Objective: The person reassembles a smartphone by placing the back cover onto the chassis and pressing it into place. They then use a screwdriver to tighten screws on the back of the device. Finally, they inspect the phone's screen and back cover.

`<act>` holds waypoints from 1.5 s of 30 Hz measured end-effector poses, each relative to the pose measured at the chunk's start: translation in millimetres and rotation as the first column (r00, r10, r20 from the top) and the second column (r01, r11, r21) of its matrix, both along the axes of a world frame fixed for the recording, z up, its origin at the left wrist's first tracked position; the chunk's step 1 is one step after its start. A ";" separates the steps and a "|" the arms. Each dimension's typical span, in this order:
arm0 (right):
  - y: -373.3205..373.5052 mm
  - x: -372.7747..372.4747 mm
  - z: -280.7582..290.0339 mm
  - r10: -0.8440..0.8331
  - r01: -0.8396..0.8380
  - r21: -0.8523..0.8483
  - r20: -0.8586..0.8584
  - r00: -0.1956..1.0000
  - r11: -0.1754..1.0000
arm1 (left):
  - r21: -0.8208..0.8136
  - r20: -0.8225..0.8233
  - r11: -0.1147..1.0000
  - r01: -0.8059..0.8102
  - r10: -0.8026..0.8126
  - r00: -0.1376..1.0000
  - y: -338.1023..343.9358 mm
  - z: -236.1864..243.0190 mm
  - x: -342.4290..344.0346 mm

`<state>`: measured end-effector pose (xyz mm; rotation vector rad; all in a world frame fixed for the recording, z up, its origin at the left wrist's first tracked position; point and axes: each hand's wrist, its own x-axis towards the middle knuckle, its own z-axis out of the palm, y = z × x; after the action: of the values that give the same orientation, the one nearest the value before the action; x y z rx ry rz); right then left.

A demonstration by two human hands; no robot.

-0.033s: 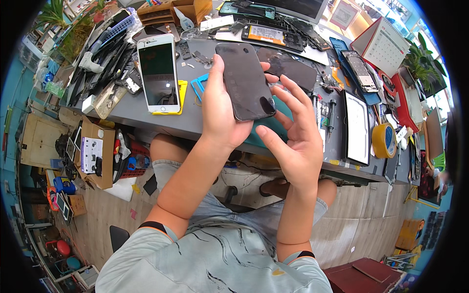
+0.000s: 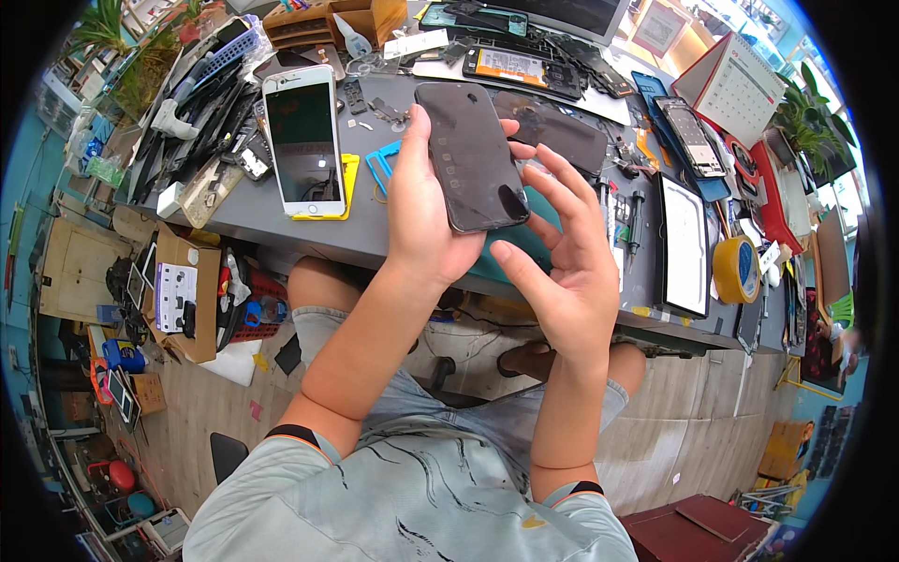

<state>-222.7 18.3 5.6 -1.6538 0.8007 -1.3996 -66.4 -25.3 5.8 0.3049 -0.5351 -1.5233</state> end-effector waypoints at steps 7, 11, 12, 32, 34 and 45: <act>-5.6 1.5 -1.3 0.022 -0.021 -0.004 0.052 0.998 1.000 | 0.011 0.032 1.000 0.013 -0.013 0.999 -5.1 1.5 1.6; -7.1 1.2 -3.4 0.049 -0.050 0.009 0.095 0.994 0.999 | -0.036 -0.063 0.994 0.102 -0.104 0.993 -6.8 -3.9 7.1; -7.4 2.3 -3.3 0.059 -0.061 0.014 0.115 0.992 0.998 | -0.058 -0.104 0.989 0.139 -0.144 0.984 -6.9 -5.3 9.1; -6.0 5.5 -6.6 -0.039 0.031 0.044 0.192 0.981 0.999 | -0.022 -0.025 0.999 0.032 -0.032 0.999 -6.4 1.7 4.2; -6.8 6.5 -7.6 -0.043 0.039 0.025 0.167 0.985 0.999 | -0.037 -0.027 0.999 0.024 -0.025 0.999 -6.0 2.6 3.5; -8.0 10.5 -5.4 -0.060 0.058 0.029 0.078 0.995 0.998 | -0.046 0.104 0.999 0.019 -0.014 0.994 -4.3 0.8 0.7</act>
<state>-212.2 10.3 0.2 -1.5554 0.8251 -1.4793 -65.7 -29.6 6.6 0.3456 -0.6559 -1.5143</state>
